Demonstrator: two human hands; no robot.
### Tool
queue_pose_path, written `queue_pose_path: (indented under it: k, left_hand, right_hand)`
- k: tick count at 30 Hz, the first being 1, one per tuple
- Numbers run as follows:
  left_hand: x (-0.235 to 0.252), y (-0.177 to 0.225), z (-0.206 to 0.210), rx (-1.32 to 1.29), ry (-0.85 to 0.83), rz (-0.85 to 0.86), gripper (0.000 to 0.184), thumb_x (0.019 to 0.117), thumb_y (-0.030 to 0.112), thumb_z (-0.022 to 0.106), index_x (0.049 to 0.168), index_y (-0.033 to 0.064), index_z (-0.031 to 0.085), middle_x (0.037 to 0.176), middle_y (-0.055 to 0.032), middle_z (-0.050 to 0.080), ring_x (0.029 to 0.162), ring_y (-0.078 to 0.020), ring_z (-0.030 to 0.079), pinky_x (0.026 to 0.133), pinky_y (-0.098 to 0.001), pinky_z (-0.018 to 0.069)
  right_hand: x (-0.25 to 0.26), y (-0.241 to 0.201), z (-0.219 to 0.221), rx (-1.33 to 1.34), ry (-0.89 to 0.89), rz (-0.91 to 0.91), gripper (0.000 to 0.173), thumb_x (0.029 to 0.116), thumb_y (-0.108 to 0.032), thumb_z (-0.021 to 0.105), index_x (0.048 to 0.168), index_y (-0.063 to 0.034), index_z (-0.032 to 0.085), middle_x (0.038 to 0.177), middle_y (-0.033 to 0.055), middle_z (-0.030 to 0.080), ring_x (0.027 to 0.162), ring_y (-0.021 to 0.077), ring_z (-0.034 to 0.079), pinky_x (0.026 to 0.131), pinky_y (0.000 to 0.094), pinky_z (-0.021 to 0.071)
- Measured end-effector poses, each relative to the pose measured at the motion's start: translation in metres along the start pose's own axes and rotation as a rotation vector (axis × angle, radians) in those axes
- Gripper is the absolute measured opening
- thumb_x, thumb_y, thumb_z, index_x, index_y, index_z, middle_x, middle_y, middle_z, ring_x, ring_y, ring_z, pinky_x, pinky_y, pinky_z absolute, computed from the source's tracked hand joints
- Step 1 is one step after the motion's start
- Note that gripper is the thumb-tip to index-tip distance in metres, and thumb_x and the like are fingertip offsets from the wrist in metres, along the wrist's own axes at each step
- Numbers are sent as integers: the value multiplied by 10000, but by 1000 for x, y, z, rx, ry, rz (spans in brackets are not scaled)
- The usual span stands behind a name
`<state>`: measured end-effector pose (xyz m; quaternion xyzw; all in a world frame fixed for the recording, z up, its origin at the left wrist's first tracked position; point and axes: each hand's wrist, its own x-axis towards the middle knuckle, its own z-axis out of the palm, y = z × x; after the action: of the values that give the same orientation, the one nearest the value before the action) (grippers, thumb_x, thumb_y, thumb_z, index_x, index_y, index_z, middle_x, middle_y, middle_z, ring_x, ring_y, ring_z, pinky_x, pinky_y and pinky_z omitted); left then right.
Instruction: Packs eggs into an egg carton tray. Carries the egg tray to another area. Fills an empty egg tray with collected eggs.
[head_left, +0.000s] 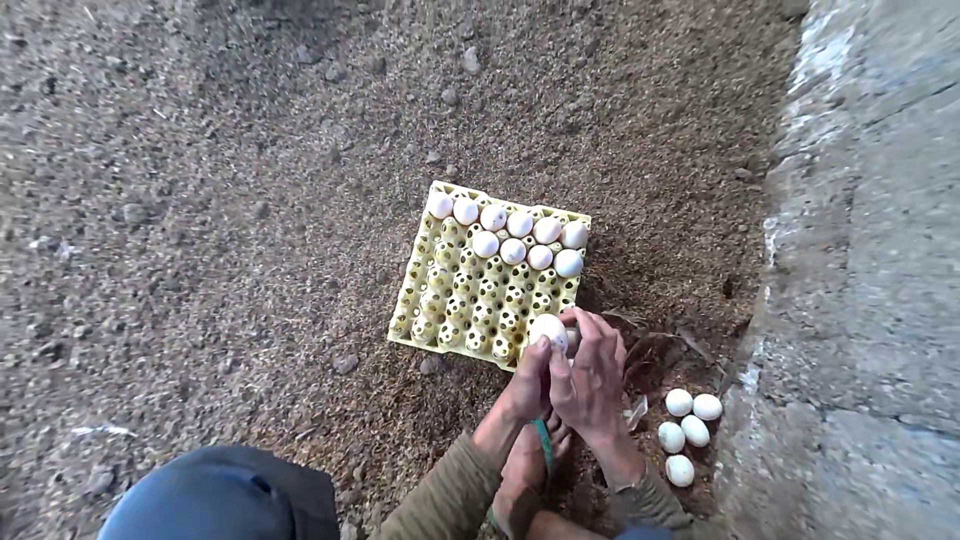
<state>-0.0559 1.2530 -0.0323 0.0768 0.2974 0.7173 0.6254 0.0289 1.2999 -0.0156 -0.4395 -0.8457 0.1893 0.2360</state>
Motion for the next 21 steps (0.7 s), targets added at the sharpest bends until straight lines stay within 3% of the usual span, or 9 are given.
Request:
queue_pose_path:
  k: [2, 5, 8, 11, 13, 14, 16, 18, 21]
  left_hand:
    - [-1, -1, -4, 22, 17, 17, 826, 787, 691, 730, 1341, 97, 573, 1180, -2, 707, 1099, -84, 663, 970, -299, 542]
    - [1, 8, -2, 85, 132, -6, 831, 710, 686, 798, 1230, 84, 557, 1018, 22, 725, 948, -47, 698, 860, -256, 582]
    - [9, 23, -9, 154, 178, -43, 881, 670, 683, 823, 1214, 48, 548, 889, -17, 709, 774, -105, 699, 727, -297, 608]
    - [23, 65, -19, 428, 286, -42, 681, 812, 431, 744, 1278, 0, 497, 797, -34, 682, 649, -133, 673, 633, -314, 607]
    - [33, 110, -30, 894, 335, -23, 595, 827, 322, 753, 1284, 2, 545, 869, -40, 691, 704, -127, 675, 670, -327, 603]
    - [40, 135, -39, 1182, 340, -19, 562, 822, 347, 801, 1248, 36, 610, 926, -58, 708, 760, -151, 685, 701, -371, 600]
    - [61, 179, -59, 1697, 322, -40, 590, 780, 454, 872, 1215, 97, 694, 1113, -190, 685, 982, -345, 675, 837, -602, 557]
    - [86, 201, -75, 1995, 238, -143, 681, 761, 541, 862, 1256, 111, 678, 1294, -348, 559, 1146, -566, 561, 885, -793, 442]
    - [112, 219, -96, 2242, 103, -207, 767, 757, 664, 793, 1266, 107, 653, 1334, -434, 480, 1191, -687, 462, 866, -877, 367]
  right_hand:
    - [1, -2, 6, 73, 29, 14, 745, 1027, -586, 240, 1371, 6, 535, 1268, 136, 680, 1301, 289, 587, 1166, 728, 225]
    - [2, -6, 20, 236, 109, 21, 704, 1018, -521, 302, 1377, 49, 508, 1250, 172, 687, 1301, 286, 593, 1194, 709, 202]
    - [3, -9, 22, 599, 188, 18, 486, 1049, -379, 350, 1437, -90, 389, 1332, 112, 642, 1337, 216, 549, 1198, 490, 346]
    - [7, 1, -1, 873, 312, 119, 435, 1081, -537, 347, 1416, -265, 402, 1307, -58, 671, 1269, 142, 610, 1118, 400, 486]
    - [6, 30, -24, 860, 438, 255, 463, 1081, -505, 386, 1386, -157, 388, 1174, -38, 715, 1145, 149, 678, 1041, 405, 545]
    - [3, 52, -36, 759, 465, 317, 421, 1088, -384, 371, 1363, -66, 388, 1126, -2, 717, 1085, 145, 695, 998, 392, 567]
    - [-17, 104, -58, 446, 400, 474, 353, 1042, -148, 423, 1289, 93, 496, 1112, 133, 695, 1016, 169, 694, 937, 382, 577]
    - [-56, 154, -78, 198, 295, 728, 272, 1042, -117, 504, 1210, 54, 633, 1133, 188, 700, 1012, 231, 702, 917, 425, 580]
    - [-117, 204, -86, 8, 191, 1004, 296, 1048, -147, 459, 1175, -16, 692, 1119, 187, 718, 1016, 309, 704, 914, 534, 558]
